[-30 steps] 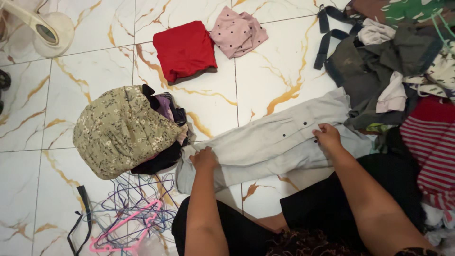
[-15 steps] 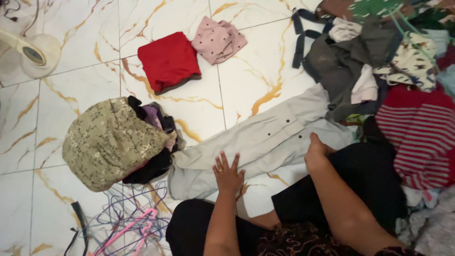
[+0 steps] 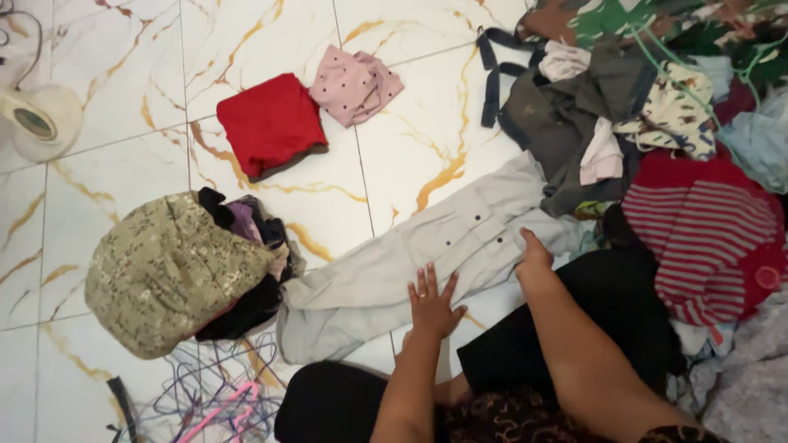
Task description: The person sits on a tiled floor and folds various articles of clothing, including shirts, pants, and baby clothes, by hand. They place each folded item into a neat stack next to them.
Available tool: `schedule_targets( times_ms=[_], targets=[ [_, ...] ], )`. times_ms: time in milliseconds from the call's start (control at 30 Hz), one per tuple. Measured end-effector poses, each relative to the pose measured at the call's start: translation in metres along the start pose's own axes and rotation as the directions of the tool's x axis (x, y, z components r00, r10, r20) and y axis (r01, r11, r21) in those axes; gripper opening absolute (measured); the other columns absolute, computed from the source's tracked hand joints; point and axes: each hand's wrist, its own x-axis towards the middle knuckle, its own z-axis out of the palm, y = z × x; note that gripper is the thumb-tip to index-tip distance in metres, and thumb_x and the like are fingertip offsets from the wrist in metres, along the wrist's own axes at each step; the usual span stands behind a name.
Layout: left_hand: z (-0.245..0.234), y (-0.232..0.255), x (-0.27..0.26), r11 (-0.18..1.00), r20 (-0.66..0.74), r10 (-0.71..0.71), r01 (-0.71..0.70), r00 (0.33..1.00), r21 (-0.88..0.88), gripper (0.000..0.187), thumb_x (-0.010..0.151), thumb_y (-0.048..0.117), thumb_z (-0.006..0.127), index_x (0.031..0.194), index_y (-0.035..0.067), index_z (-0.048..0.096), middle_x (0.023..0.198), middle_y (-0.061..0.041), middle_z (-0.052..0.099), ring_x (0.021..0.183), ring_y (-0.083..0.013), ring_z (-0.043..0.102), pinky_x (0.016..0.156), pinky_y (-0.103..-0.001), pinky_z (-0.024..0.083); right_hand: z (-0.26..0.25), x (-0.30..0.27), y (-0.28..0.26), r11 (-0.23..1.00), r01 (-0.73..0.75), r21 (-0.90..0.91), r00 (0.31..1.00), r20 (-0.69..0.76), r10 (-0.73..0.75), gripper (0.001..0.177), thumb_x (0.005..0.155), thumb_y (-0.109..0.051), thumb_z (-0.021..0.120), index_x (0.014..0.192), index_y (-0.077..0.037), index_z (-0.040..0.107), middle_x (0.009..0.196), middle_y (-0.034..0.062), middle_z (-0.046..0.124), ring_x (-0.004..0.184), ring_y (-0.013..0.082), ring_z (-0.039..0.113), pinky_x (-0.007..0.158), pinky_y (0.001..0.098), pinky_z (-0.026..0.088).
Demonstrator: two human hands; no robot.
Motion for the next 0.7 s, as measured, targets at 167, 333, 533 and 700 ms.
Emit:
schedule_targets(
  times_ms=[167, 333, 533, 700],
  targets=[
    [0.004, 0.008, 0.026, 0.988, -0.188, 0.079, -0.102, 0.979, -0.115, 0.087, 0.089, 0.06, 0.063, 0.162, 0.024, 0.03, 0.172, -0.022, 0.005, 0.158, -0.0439, 0.006, 0.121, -0.066, 0.008, 0.013, 0.006, 0.004, 1.0, -0.02, 0.019, 0.963, 0.268, 0.014, 0.052, 0.079, -0.011, 0.082, 0.127, -0.002, 0.063, 0.123, 0.0126, 0.07, 0.106, 0.0294, 0.07, 0.085, 0.0445, 0.06],
    [0.033, 0.026, 0.074, 0.944, -0.078, 0.33, -0.331, 0.941, 0.0, 0.081, 0.093, 0.057, 0.057, 0.16, 0.021, 0.03, 0.172, -0.016, 0.013, 0.155, -0.0383, 0.018, 0.117, -0.067, 0.02, 0.028, 0.007, -0.002, 0.991, 0.035, -0.126, 0.994, 0.109, -0.021, 0.055, 0.077, 0.002, 0.074, 0.127, -0.007, 0.055, 0.119, 0.0134, 0.065, 0.104, 0.0343, 0.066, 0.086, 0.0529, 0.057],
    [0.067, 0.014, 0.095, 0.677, -0.236, 0.195, -0.304, 0.952, -0.67, 0.061, 0.102, 0.047, 0.045, 0.157, 0.021, 0.046, 0.166, -0.014, 0.044, 0.157, -0.0372, 0.032, 0.127, -0.05, 0.028, 0.038, -0.01, -0.016, 0.984, -0.068, -0.167, 0.906, 0.403, 0.131, 0.048, 0.083, 0.003, 0.066, 0.13, 0.0, 0.058, 0.116, 0.0143, 0.066, 0.103, 0.0339, 0.067, 0.091, 0.0476, 0.056],
    [0.027, -0.049, 0.068, -0.49, 0.029, -0.082, -0.015, 0.996, -0.871, 0.067, 0.102, 0.061, 0.032, 0.159, 0.026, 0.032, 0.16, -0.01, 0.048, 0.145, -0.0296, 0.045, 0.117, -0.042, 0.03, 0.044, -0.057, 0.02, 0.712, 0.616, -0.338, 0.657, 0.719, -0.227, 0.054, 0.085, -0.005, 0.066, 0.137, 0.004, 0.053, 0.13, 0.0157, 0.065, 0.119, 0.0301, 0.063, 0.1, 0.0408, 0.051]
  ],
)
